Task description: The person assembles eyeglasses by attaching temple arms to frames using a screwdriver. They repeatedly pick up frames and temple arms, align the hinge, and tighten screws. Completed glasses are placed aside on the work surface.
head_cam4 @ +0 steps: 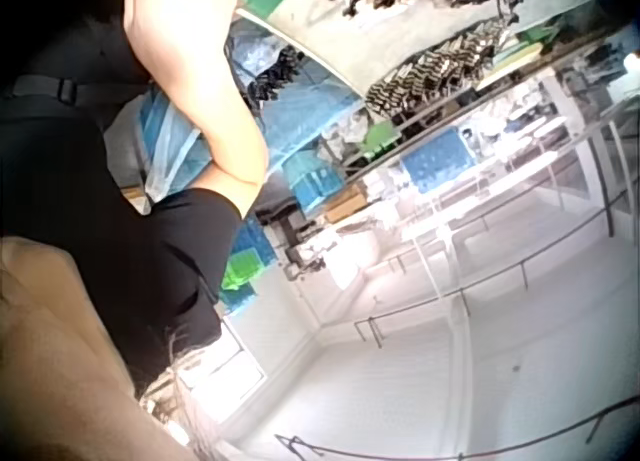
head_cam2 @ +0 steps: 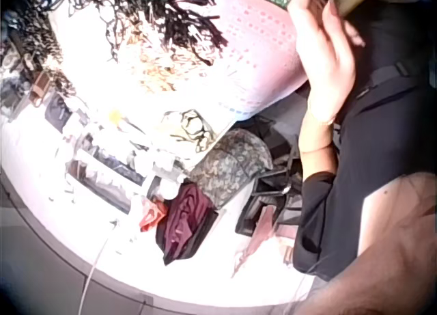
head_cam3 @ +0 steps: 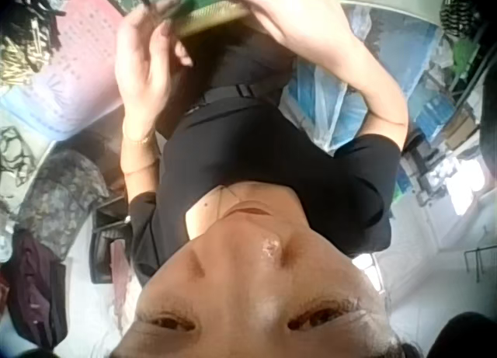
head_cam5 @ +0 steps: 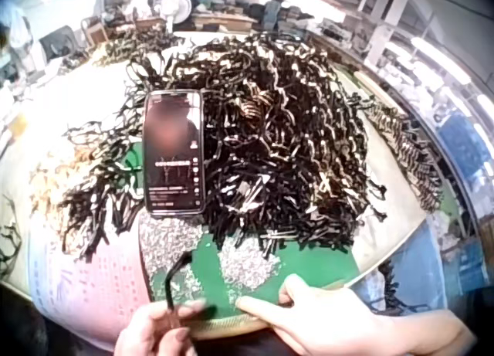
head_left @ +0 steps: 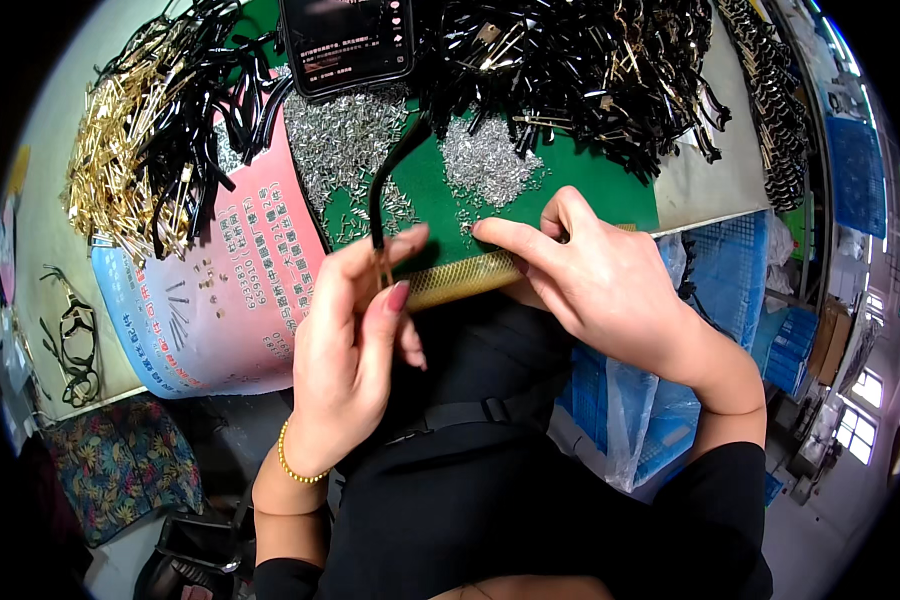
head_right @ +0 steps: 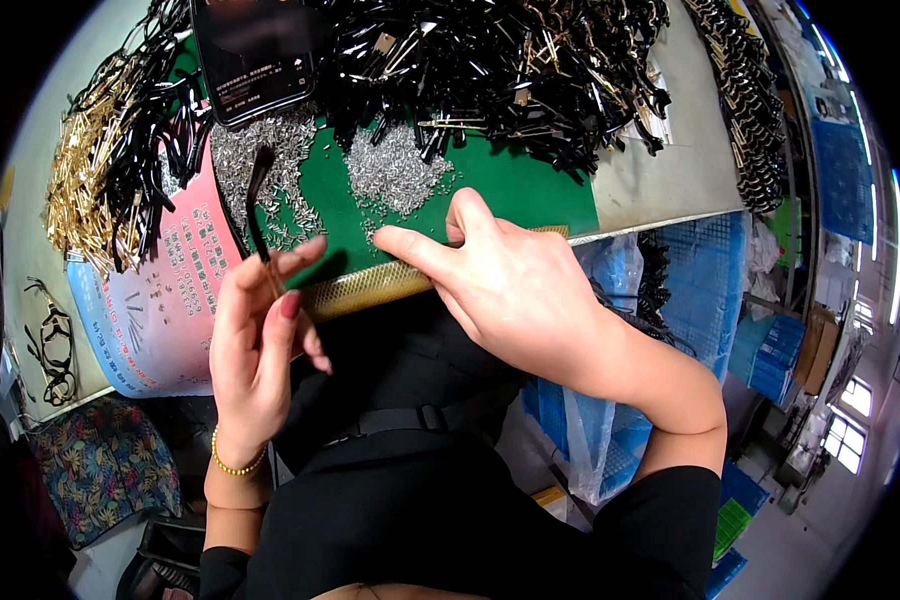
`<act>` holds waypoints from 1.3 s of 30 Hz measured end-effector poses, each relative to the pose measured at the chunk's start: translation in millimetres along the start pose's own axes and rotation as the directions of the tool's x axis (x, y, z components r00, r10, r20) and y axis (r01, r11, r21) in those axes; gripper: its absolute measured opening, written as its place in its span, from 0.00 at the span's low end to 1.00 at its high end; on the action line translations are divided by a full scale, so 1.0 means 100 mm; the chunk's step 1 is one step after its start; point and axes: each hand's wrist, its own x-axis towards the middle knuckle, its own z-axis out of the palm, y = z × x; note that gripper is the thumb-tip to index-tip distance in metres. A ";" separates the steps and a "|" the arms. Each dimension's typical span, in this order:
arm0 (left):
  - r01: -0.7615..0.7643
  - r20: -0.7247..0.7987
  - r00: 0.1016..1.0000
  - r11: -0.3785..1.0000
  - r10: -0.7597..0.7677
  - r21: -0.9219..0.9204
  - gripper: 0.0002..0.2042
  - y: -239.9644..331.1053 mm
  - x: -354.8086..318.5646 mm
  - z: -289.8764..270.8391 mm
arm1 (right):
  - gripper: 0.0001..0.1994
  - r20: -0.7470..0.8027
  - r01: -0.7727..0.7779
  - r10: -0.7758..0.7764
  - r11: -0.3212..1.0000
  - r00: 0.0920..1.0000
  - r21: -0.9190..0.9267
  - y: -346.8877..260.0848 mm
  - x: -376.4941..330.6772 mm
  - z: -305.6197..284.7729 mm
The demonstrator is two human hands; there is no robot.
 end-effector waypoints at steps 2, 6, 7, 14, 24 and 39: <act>-0.012 0.016 1.000 0.996 0.011 0.084 0.15 0.03 0.13 0.02 | 0.25 -0.008 0.004 -0.004 1.000 1.000 0.004 0.01 0.01 0.01; 0.085 -0.008 0.996 0.991 -0.085 0.100 0.14 0.08 0.14 0.04 | 0.26 -0.020 0.003 -0.003 1.000 1.000 0.015 0.01 0.03 0.02; 0.114 -0.036 0.993 0.992 -0.112 0.055 0.13 0.05 0.08 0.03 | 0.24 -0.021 -0.007 0.008 1.000 1.000 0.022 0.01 0.04 0.03; 0.165 -0.135 0.978 0.986 -0.161 0.021 0.11 0.04 -0.04 -0.05 | 0.23 0.051 -0.032 0.032 0.999 0.998 -0.018 -0.01 0.08 0.02; 0.106 -0.147 0.986 0.984 -0.084 0.144 0.10 -0.02 0.01 -0.03 | 0.24 0.652 -0.612 -0.063 0.285 0.756 0.738 -0.26 0.36 -0.30; -0.116 -0.121 0.970 0.843 0.209 0.525 0.12 -0.09 0.04 0.05 | 0.24 0.627 -0.612 -0.083 0.156 0.774 0.776 -0.21 0.34 -0.29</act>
